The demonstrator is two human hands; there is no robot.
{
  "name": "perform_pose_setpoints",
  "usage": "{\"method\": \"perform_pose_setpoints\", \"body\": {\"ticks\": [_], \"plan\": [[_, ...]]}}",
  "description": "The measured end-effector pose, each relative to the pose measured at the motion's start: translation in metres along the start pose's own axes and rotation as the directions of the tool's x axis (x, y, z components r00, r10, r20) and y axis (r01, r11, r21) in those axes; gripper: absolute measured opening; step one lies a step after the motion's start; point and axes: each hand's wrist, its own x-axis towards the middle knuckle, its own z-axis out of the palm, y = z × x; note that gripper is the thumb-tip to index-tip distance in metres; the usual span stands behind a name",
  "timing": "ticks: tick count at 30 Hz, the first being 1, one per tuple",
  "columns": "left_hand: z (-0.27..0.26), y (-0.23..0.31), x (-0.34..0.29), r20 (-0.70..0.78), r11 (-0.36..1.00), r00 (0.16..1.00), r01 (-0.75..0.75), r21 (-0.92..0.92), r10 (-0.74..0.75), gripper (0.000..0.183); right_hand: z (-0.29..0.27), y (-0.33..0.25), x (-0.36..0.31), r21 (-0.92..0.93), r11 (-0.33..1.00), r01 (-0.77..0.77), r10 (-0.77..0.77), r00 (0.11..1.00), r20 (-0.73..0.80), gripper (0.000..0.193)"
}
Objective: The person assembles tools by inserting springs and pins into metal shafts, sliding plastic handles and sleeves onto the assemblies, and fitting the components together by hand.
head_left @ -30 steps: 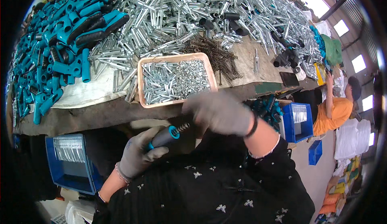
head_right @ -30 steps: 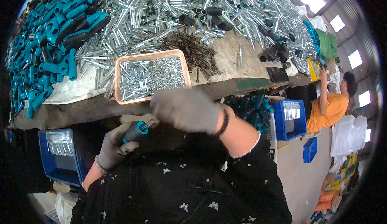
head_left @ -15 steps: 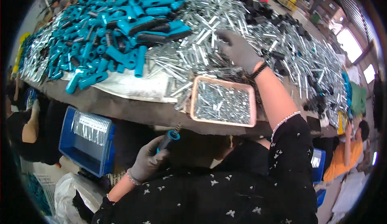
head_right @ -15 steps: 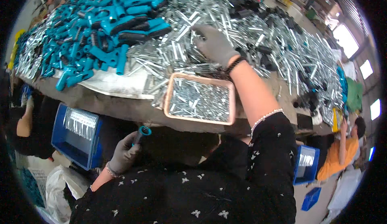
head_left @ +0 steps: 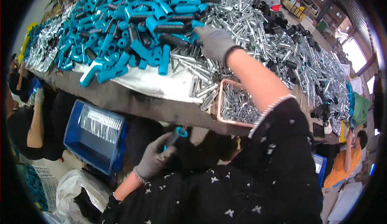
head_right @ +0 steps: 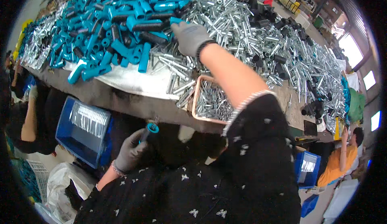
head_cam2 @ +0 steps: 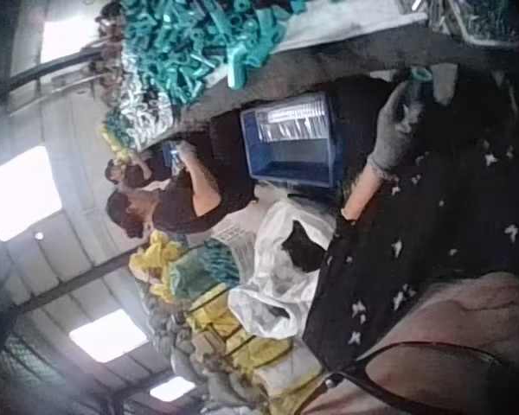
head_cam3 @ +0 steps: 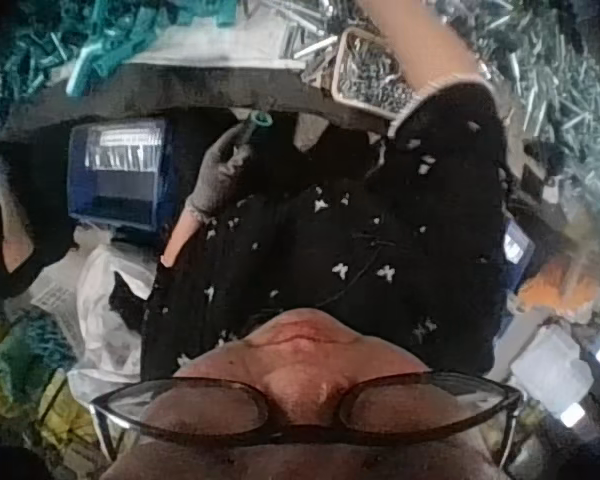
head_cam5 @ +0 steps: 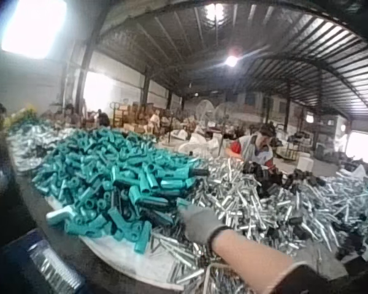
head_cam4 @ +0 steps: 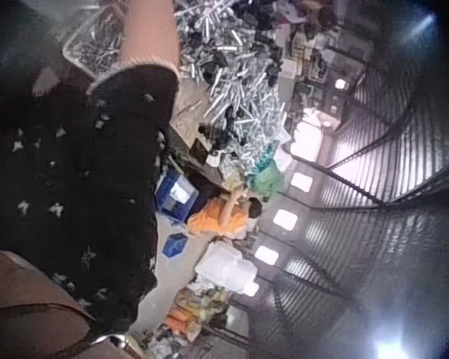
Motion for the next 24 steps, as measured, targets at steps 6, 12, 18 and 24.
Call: {"method": "perform_pose_setpoints", "body": {"ticks": [6, 12, 18, 24], "plan": [[-0.005, 0.010, 0.001, -0.072, 0.990, 0.995, -0.053, 0.130, 0.062, 0.044, -0.048, -0.003, -0.144, 0.833, 0.526, -0.173, 0.064, 0.984, 0.164, 0.043], [0.012, 0.012, -0.001, 0.098, 0.972, 0.990, -0.119, 0.204, 0.100, 0.042, -0.055, -0.043, -0.223, 0.825, 0.475, -0.307, 0.077, 0.948, 0.308, 0.038], [0.027, 0.013, -0.007, 0.351, 0.986, 0.936, -0.051, 0.156, -0.007, 0.051, -0.063, -0.045, -0.260, 0.470, 0.823, 0.319, -0.340, 0.940, -0.042, 0.048], [0.034, 0.014, -0.008, 0.559, 0.996, 0.824, 0.082, 0.036, -0.088, 0.050, -0.077, -0.048, -0.291, 0.446, 0.827, 0.341, -0.399, 0.916, 0.038, 0.039]]}}
